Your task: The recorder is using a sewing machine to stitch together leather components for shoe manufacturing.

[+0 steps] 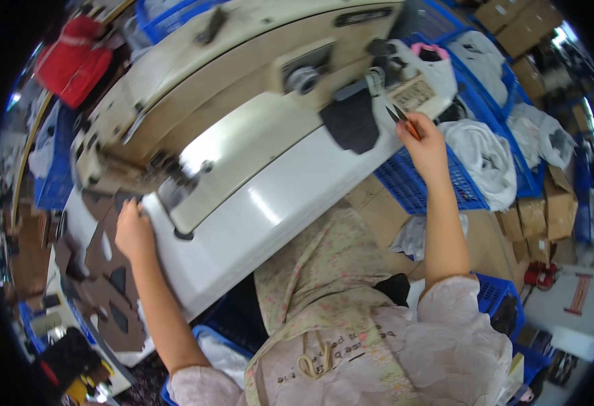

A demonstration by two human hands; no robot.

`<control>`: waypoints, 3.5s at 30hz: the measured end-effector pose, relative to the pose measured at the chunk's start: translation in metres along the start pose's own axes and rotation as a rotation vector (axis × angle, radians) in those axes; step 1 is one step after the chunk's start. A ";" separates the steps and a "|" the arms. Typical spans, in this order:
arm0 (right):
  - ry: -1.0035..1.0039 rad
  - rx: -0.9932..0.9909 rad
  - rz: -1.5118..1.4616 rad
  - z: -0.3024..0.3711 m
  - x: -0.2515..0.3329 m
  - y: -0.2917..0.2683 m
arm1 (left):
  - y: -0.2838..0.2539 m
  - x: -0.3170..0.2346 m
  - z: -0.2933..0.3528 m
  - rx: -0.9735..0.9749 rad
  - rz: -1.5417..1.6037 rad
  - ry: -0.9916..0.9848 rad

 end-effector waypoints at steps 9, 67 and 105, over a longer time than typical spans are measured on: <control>-0.465 -0.004 0.389 -0.094 -0.070 -0.024 | -0.005 -0.029 -0.002 0.012 0.004 -0.109; -0.349 -0.474 -0.233 -0.172 0.087 -0.139 | -0.207 0.147 -0.057 -0.749 0.769 -0.511; -0.088 1.508 0.059 0.121 0.118 0.139 | -0.149 -0.094 0.114 -0.041 0.761 0.214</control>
Point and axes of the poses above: each hand's wrist, its own z-axis away from the middle knuckle, its own y-axis out of the palm, x = y × z, the point moved 6 cm from there along -z, towards the middle knuckle, and after that the axes turned 9 degrees about -x, right-handed, at the moved point
